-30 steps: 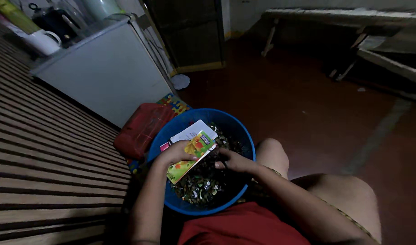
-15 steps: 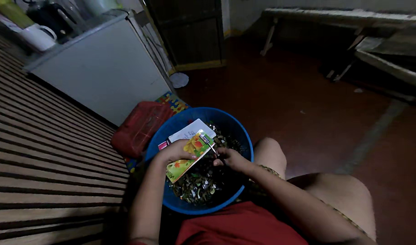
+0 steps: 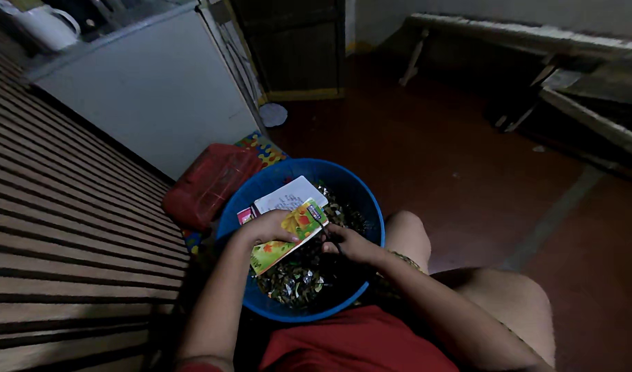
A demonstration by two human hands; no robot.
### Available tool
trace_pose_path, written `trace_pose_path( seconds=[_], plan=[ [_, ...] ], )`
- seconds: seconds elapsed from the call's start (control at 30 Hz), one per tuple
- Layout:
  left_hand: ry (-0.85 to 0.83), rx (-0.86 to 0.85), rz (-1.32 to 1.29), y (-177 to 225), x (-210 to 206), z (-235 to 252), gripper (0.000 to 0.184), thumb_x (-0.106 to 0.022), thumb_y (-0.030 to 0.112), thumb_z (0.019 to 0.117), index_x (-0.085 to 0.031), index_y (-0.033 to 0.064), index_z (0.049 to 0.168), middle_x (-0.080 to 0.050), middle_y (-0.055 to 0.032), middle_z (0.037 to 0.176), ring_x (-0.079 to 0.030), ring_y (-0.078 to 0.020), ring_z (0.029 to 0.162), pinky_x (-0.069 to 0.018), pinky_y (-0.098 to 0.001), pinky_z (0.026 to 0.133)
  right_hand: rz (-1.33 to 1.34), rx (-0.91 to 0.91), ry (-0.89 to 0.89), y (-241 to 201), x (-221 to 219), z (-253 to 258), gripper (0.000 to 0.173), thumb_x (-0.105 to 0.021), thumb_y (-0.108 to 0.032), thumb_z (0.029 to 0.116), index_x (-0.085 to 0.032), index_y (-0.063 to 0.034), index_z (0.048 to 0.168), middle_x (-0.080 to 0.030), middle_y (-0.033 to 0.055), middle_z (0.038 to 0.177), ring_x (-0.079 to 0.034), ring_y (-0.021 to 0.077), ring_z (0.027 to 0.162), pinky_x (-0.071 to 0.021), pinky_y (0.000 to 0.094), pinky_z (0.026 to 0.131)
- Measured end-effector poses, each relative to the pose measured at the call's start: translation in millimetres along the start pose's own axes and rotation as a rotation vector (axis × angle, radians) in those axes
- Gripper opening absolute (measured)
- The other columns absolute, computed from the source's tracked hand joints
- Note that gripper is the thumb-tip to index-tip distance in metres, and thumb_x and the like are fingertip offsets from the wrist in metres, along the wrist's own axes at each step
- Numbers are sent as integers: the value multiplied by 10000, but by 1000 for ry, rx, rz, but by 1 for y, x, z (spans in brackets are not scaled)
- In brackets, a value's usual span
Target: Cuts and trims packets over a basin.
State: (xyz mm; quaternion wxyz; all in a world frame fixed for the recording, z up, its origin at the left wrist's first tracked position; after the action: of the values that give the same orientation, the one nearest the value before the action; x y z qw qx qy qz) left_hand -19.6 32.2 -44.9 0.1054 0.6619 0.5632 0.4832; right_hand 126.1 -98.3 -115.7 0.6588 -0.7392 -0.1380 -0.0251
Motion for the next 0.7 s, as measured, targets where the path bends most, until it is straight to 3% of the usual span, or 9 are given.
trace_pose_path(
  seconds=[0.17,0.3,0.5,0.7],
  plan=[
    [31,-1,41,-1,2,2,608,-810,107,870,-529,10,1400,-620,-181,1301,-629,-219,1164,-511,-430,1032,9,-10,67,-3,4,-3,542,-684,-510,914,-618,-12,1117,-636,53,892,-614,124,772,-544,358,744],
    [30,-4,31,-4,4,4,542,-805,108,876,-551,-2,1343,-633,-180,1251,-639,-213,1116,-520,-425,1003,-2,-3,112,-4,6,-4,516,-720,-484,895,-633,-12,1084,-642,43,890,-615,109,764,-544,338,733],
    [26,-29,4,-9,3,7,546,-805,96,873,-557,-1,1349,-633,-181,1249,-635,-223,1118,-515,-436,1007,0,-11,110,-5,5,-5,424,-743,-383,907,-628,-15,1085,-630,19,843,-598,83,707,-536,297,687],
    [-41,-71,19,-5,-9,6,554,-802,69,868,-545,-30,1349,-630,-207,1234,-635,-246,1095,-517,-449,990,5,-53,35,-4,-4,-1,769,-715,-605,839,-541,-14,1300,-651,55,1041,-635,109,885,-556,330,791]
  ],
)
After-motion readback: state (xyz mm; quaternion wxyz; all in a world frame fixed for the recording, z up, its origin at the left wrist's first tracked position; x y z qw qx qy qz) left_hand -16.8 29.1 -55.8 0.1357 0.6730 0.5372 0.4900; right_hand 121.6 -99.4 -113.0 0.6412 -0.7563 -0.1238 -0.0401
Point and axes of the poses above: each hand's wrist, its own z-axis towards the middle knuckle, its own x-axis out of the back of the hand, y = z × x, the point moved 6 cm from there along z, towards the middle knuckle
